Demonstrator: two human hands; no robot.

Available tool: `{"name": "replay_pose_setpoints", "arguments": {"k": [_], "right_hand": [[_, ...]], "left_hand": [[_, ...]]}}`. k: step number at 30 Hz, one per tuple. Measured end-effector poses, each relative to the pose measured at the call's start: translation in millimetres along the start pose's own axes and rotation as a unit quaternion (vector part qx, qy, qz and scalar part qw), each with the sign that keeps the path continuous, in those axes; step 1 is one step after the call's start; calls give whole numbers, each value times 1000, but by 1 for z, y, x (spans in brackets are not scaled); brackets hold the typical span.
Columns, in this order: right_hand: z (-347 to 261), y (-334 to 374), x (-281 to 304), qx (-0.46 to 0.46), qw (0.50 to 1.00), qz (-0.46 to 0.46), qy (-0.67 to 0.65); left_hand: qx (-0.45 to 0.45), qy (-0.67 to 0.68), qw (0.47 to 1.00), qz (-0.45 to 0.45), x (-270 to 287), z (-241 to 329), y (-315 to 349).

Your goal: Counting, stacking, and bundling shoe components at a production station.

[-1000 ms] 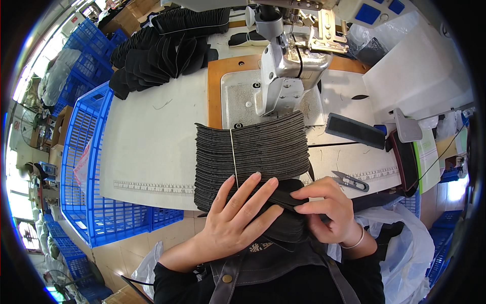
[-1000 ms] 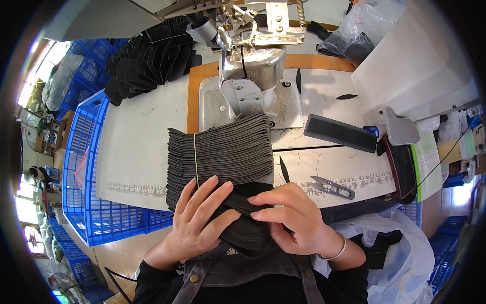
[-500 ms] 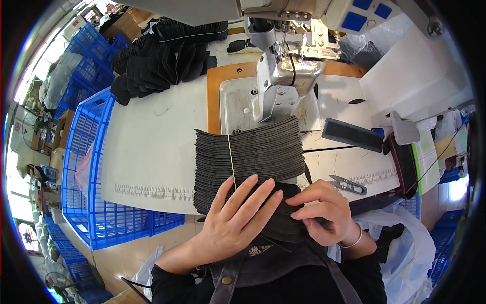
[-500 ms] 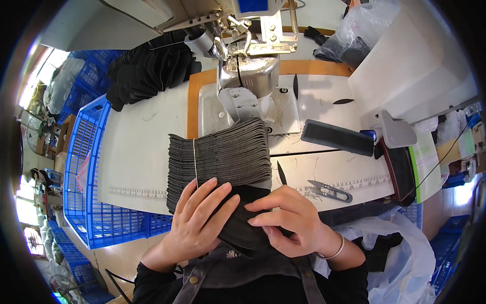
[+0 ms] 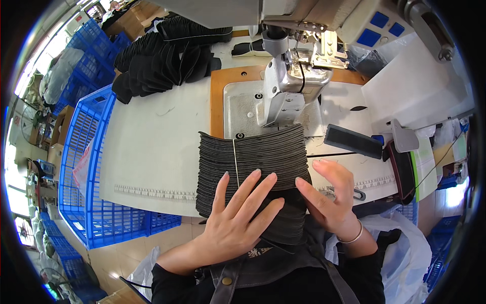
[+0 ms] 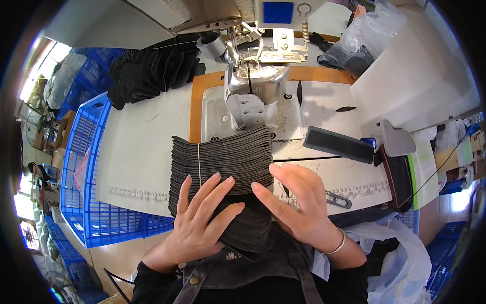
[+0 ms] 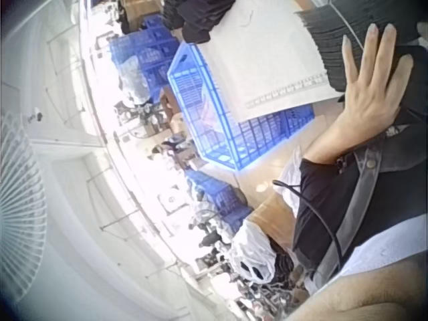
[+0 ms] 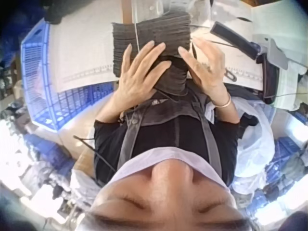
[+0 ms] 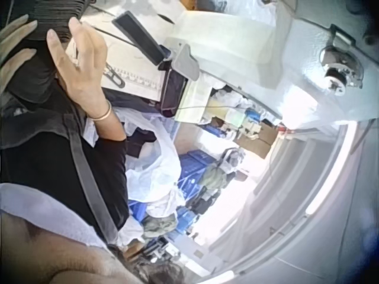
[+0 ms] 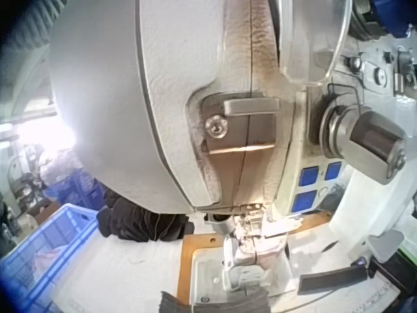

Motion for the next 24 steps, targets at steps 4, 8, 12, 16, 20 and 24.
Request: {"name": "replay_pose_setpoints", "arguments": {"k": [4,8,12,16,20,24], "right_hand": [[-3,5,1,23,1000,-13,8],[-5,4,-1,15,999,-20,-31],[-7,3,-2,-6,1000,-14,5],[-6,4,-3,-4,1000,-9,7],[-7,6,-2,14,1000,-7,-17],[-8,6,-4,-1,998,-11,-60]], "left_hand": [[7,27,1000,-3,-1,-1,0],[-8,33,999,-1,-4,-5,2],[-11,24,1000,-6,-4,-4,1],[-12,26,1000,-5,-4,-5,1],[-2,37,999,-11,-4,-5,1],[-5,41,999,-15,-2,-4,0]]}}
Point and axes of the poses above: each hand's wrist, its own y-axis away from the middle knuckle, its own x-axis out of the back of the hand, z = x × y, the point moved 2 cm from there along -y, towards the middle knuckle, and after that the axes turned 2 degrees about -z, right-handed, at the moved point
